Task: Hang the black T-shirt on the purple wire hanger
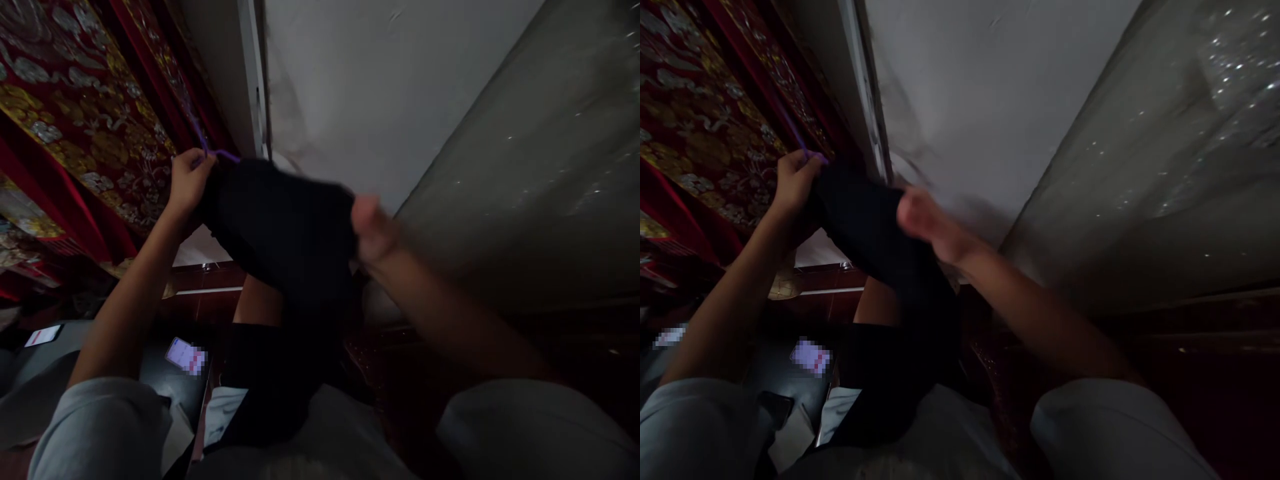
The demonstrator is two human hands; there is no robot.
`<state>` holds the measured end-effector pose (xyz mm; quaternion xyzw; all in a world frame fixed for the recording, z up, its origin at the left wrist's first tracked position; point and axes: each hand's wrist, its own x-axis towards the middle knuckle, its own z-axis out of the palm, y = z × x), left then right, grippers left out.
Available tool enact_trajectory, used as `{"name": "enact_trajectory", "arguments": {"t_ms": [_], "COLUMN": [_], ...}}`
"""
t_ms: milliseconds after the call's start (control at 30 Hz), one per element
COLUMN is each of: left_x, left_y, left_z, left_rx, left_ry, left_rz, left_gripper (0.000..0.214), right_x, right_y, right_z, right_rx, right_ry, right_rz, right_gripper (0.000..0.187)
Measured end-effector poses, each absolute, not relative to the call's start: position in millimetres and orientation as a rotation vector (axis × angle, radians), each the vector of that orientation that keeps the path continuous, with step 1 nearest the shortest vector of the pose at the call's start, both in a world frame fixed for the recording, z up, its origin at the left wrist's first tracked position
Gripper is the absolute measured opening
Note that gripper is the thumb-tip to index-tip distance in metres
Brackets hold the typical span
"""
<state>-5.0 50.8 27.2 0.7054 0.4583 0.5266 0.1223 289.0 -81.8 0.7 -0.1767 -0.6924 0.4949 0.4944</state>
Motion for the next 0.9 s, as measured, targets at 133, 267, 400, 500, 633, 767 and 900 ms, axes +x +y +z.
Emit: {"name": "enact_trajectory", "arguments": {"t_ms": [133, 267, 400, 500, 633, 767, 900], "left_x": [0.5, 13.2, 23.6, 34.0, 55.7, 62.9, 26.8], "left_y": [13.0, -14.0, -27.4, -33.8, -41.2, -41.2, -31.0], "left_z": [26.5, 32.0, 32.5, 29.6, 23.4, 15.6, 15.7], "left_rx": [2.195, 2.375, 2.498, 2.428, 2.32, 2.244, 2.161], "left_ry": [1.001, 0.805, 0.726, 0.72, 0.723, 0.643, 0.797], "left_rz": [1.54, 1.453, 1.258, 1.195, 1.037, 0.874, 0.842], "left_gripper": [0.031, 0.034, 0.04, 0.036, 0.03, 0.03, 0.042], "right_x": [266.0, 239.4, 244.0, 260.7, 274.2, 285.5, 319.5], "right_y": [-98.8, -75.1, -45.4, -23.0, 2.2, 6.6, 12.1], "right_z": [-8.2, -29.7, -62.7, -72.5, -75.3, -87.9, -104.3], "right_rx": [-0.064, -0.382, -0.55, -0.719, -0.799, -0.842, -0.92], "right_ry": [-2.006, -1.988, -1.749, -1.594, -1.698, -1.681, -1.272], "right_rz": [1.701, 1.142, 0.609, 0.519, 0.874, 1.393, 1.361], "right_gripper": [0.061, 0.043, 0.024, 0.038, 0.056, 0.042, 0.04]}}
